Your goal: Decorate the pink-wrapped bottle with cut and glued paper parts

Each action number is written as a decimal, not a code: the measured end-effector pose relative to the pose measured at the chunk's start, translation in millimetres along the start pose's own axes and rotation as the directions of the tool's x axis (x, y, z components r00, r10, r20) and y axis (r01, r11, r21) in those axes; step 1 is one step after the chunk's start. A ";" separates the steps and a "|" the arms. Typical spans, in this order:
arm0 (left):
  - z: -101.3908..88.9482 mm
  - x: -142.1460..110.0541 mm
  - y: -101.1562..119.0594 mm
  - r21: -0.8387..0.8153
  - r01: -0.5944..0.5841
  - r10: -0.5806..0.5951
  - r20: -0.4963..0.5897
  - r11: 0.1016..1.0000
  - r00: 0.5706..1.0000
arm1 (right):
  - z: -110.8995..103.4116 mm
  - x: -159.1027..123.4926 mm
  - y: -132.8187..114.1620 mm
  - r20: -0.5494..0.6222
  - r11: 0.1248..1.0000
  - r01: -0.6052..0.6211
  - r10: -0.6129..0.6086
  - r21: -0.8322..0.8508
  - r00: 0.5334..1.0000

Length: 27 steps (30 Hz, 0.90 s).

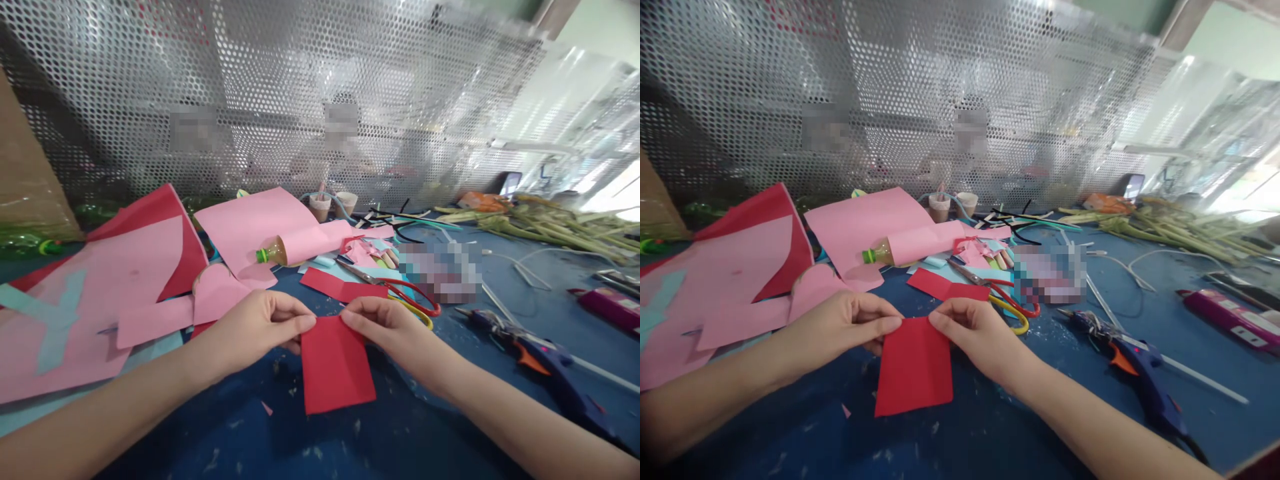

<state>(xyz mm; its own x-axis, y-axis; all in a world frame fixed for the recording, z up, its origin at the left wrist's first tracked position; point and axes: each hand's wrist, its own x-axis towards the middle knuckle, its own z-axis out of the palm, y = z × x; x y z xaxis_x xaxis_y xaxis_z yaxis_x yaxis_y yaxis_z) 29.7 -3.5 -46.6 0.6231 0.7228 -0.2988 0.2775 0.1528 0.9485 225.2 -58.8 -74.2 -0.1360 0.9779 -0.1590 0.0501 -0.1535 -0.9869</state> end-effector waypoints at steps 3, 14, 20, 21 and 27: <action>1.2 -1.1 0.8 -0.034 0.027 -0.027 -0.021 0.999 0.999 | -2.3 0.3 -0.6 0.006 0.998 -0.052 0.052 0.025 0.999; -3.9 3.3 -4.1 -0.034 -0.050 0.048 -0.055 0.998 0.997 | -1.2 1.1 -1.6 0.007 0.996 -0.031 0.031 0.085 1.000; -4.8 1.8 -4.1 0.041 -0.173 0.178 -0.243 0.984 0.954 | 0.3 0.1 0.5 -0.036 0.977 -0.030 0.038 0.212 0.999; -5.5 2.1 -4.3 0.045 -0.196 0.200 -0.294 0.980 0.935 | -0.1 0.9 1.5 -0.028 0.978 -0.038 0.045 0.206 0.999; -9.9 3.9 -6.9 -0.004 -0.111 0.106 -0.270 0.994 0.957 | -7.0 6.8 9.2 -0.133 0.987 0.154 -0.159 -0.041 0.978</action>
<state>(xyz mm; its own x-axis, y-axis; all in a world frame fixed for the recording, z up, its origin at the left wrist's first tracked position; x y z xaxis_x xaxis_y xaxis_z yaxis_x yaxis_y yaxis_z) 23.0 4.9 -53.3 0.4280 0.8900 -0.1570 0.2039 0.0742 0.9762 231.7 -52.6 -84.1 -0.0090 0.9999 0.0047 0.0688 0.0053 -0.9976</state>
